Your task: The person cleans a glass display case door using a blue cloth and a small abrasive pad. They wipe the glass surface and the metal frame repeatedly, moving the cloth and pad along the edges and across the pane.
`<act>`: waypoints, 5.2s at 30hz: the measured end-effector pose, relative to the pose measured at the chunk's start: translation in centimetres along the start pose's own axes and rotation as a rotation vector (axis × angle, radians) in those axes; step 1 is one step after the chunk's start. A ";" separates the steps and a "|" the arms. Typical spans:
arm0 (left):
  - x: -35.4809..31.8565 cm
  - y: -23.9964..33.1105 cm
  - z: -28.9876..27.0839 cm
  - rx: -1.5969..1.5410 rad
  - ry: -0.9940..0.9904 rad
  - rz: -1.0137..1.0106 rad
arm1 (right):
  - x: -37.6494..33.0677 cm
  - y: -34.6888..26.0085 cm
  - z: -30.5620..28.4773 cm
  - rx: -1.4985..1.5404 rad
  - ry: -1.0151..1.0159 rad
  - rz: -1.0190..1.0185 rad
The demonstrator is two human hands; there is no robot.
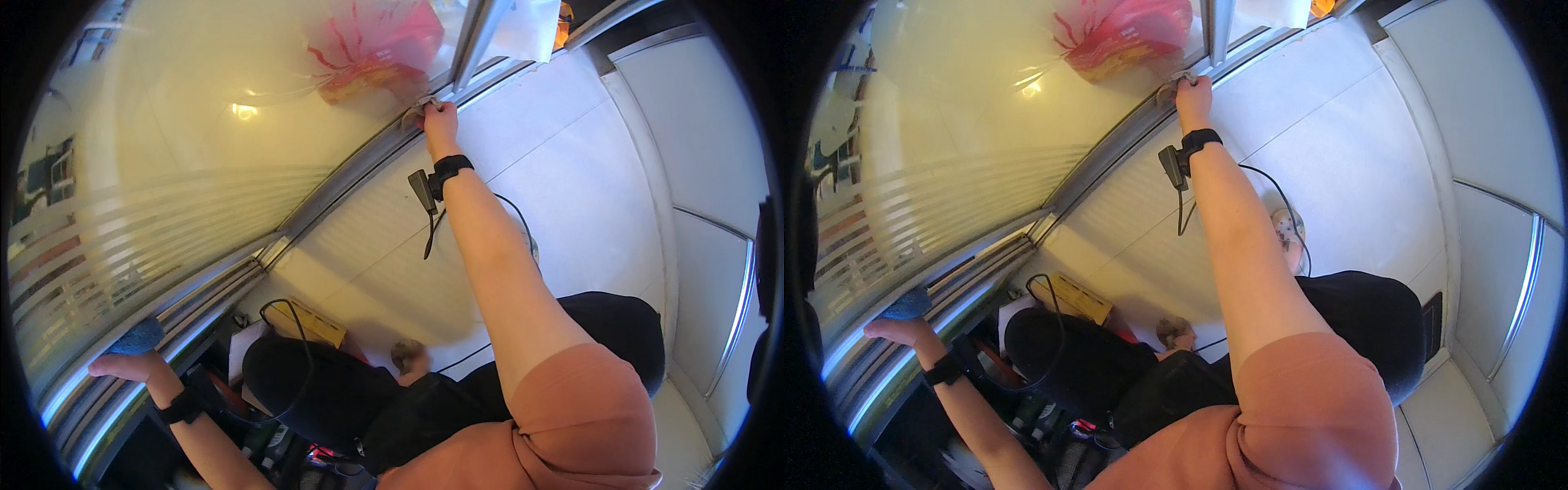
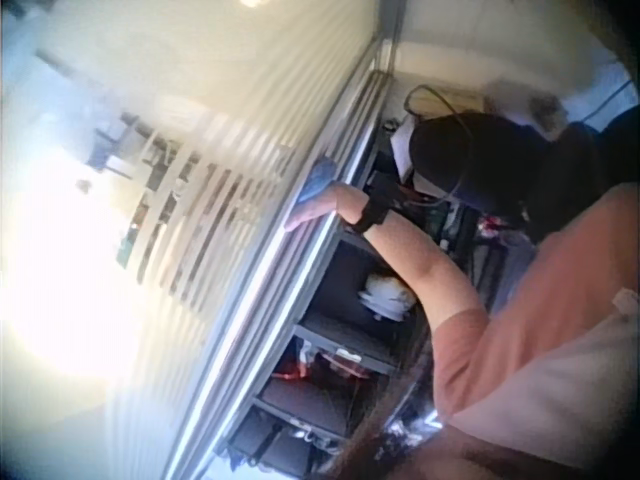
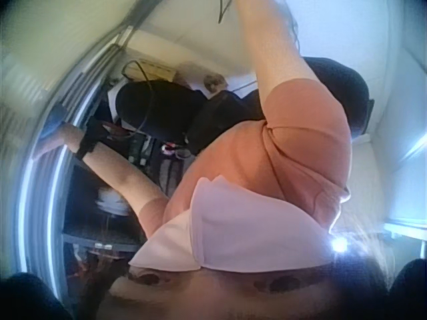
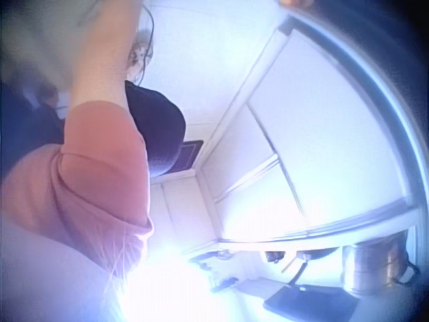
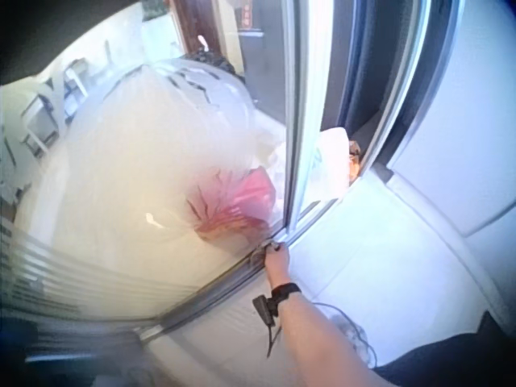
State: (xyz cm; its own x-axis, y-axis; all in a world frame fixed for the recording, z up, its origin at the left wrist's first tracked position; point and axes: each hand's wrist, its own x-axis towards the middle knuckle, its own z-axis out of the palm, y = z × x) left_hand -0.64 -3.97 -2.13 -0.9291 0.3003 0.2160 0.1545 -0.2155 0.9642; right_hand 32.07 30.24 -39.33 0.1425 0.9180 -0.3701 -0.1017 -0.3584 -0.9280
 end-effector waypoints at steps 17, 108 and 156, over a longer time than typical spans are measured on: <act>0.0 -0.1 0.4 0.076 -0.010 0.066 | -2.2 1.1 1.3 -0.518 -0.027 -0.026; 3.1 -1.3 -3.3 -0.796 -0.883 -0.219 | -14.4 -9.8 6.3 0.497 -0.321 0.274; -1.0 -1.0 7.8 0.485 -0.037 0.613 | -15.0 -15.7 7.9 0.507 -0.013 0.040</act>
State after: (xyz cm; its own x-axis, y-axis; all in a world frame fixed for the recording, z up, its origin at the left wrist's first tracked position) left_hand 2.76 3.19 -2.12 -0.6203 0.2914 0.7282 0.7736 0.0744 0.6293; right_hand 23.76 23.42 -18.84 0.1170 0.9085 -0.4011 -0.5720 -0.2686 -0.7750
